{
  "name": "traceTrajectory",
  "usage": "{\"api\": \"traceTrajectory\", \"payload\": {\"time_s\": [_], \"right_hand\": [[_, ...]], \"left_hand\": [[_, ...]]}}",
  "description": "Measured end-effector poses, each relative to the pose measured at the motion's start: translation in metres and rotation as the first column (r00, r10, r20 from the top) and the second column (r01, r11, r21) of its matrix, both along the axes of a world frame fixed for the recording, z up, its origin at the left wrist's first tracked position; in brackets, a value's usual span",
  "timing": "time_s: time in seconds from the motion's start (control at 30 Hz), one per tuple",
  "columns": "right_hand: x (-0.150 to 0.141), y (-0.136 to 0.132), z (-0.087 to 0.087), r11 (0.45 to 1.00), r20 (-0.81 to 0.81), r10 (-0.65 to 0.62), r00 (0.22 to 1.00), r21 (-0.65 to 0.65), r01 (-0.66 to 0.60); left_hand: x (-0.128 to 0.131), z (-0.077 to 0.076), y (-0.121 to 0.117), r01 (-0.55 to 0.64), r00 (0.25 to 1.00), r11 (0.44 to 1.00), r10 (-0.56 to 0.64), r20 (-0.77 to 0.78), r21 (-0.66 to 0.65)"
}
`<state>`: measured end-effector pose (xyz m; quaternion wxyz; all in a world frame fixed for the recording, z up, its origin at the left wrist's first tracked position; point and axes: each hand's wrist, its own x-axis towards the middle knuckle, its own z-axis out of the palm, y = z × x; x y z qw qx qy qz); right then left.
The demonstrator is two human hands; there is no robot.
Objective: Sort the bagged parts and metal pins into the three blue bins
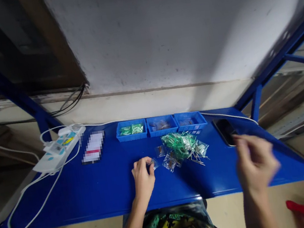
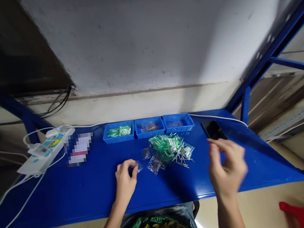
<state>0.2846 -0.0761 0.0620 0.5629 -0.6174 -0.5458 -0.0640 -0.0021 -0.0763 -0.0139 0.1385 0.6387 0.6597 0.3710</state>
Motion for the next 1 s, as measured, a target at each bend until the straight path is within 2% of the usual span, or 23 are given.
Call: {"api": "traceTrajectory", "payload": {"time_s": [0.07, 0.13, 0.17, 0.2, 0.23, 0.3, 0.33, 0.4, 0.43, 0.5, 0.53, 0.6, 0.7, 0.8, 0.9, 1.0], "right_hand": [[-0.001, 0.0, -0.023, 0.983, 0.045, 0.013, 0.999, -0.183, -0.005], [-0.016, -0.002, -0.042, 0.939, 0.004, 0.039, 0.999, -0.341, -0.036], [-0.029, -0.002, -0.047, 0.919, -0.087, 0.08, 0.993, -0.38, -0.108], [-0.045, -0.002, -0.05, 0.868, -0.204, 0.178, 0.963, -0.428, -0.251], [-0.063, -0.001, -0.049, 0.783, -0.324, 0.293, 0.899, -0.457, -0.421], [-0.096, 0.006, -0.043, 0.605, -0.574, 0.422, 0.702, -0.398, -0.69], [-0.11, 0.012, -0.038, 0.547, -0.666, 0.439, 0.603, -0.333, -0.768], [-0.13, 0.026, -0.03, 0.505, -0.768, 0.442, 0.463, -0.213, -0.836], [-0.135, 0.033, -0.028, 0.51, -0.786, 0.446, 0.428, -0.169, -0.843], [-0.138, 0.045, -0.029, 0.535, -0.77, 0.477, 0.423, -0.128, -0.835], [-0.138, 0.048, -0.031, 0.551, -0.739, 0.5, 0.451, -0.132, -0.824], [-0.136, 0.05, -0.037, 0.595, -0.63, 0.544, 0.555, -0.177, -0.784], [-0.135, 0.046, -0.048, 0.687, -0.385, 0.597, 0.703, -0.207, -0.697], [-0.136, 0.043, -0.058, 0.728, -0.179, 0.647, 0.741, -0.144, -0.67], [-0.135, 0.046, -0.064, 0.752, -0.083, 0.644, 0.76, -0.115, -0.65], [-0.132, 0.053, -0.06, 0.783, -0.119, 0.593, 0.797, -0.144, -0.605]], "left_hand": [[-0.003, 0.0, 0.0, 0.015, 0.988, 0.999, -0.021, 0.152, 0.044], [-0.002, 0.003, 0.001, 0.091, 0.966, 0.993, -0.105, 0.235, 0.072], [0.001, 0.006, 0.002, 0.14, 0.955, 0.986, -0.158, 0.249, 0.091], [0.004, 0.009, 0.003, 0.184, 0.944, 0.976, -0.209, 0.255, 0.119], [0.008, 0.013, 0.005, 0.218, 0.933, 0.964, -0.252, 0.256, 0.151], [0.016, 0.021, 0.009, 0.255, 0.918, 0.944, -0.305, 0.255, 0.211], [0.018, 0.024, 0.012, 0.261, 0.913, 0.937, -0.317, 0.256, 0.231], [0.019, 0.029, 0.018, 0.264, 0.907, 0.932, -0.327, 0.264, 0.247], [0.017, 0.029, 0.02, 0.256, 0.908, 0.934, -0.32, 0.269, 0.248], [0.011, 0.029, 0.026, 0.222, 0.914, 0.945, -0.287, 0.288, 0.239], [0.007, 0.028, 0.028, 0.207, 0.912, 0.953, -0.269, 0.308, 0.22], [0.001, 0.024, 0.032, 0.201, 0.892, 0.968, -0.243, 0.38, 0.149], [-0.002, 0.019, 0.038, 0.259, 0.811, 0.966, -0.215, 0.544, -0.004], [0.002, 0.018, 0.045, 0.331, 0.718, 0.939, -0.188, 0.671, -0.091], [0.006, 0.02, 0.054, 0.367, 0.677, 0.926, -0.203, 0.707, -0.085], [0.007, 0.02, 0.063, 0.312, 0.742, 0.95, -0.253, 0.621, 0.014]]}}
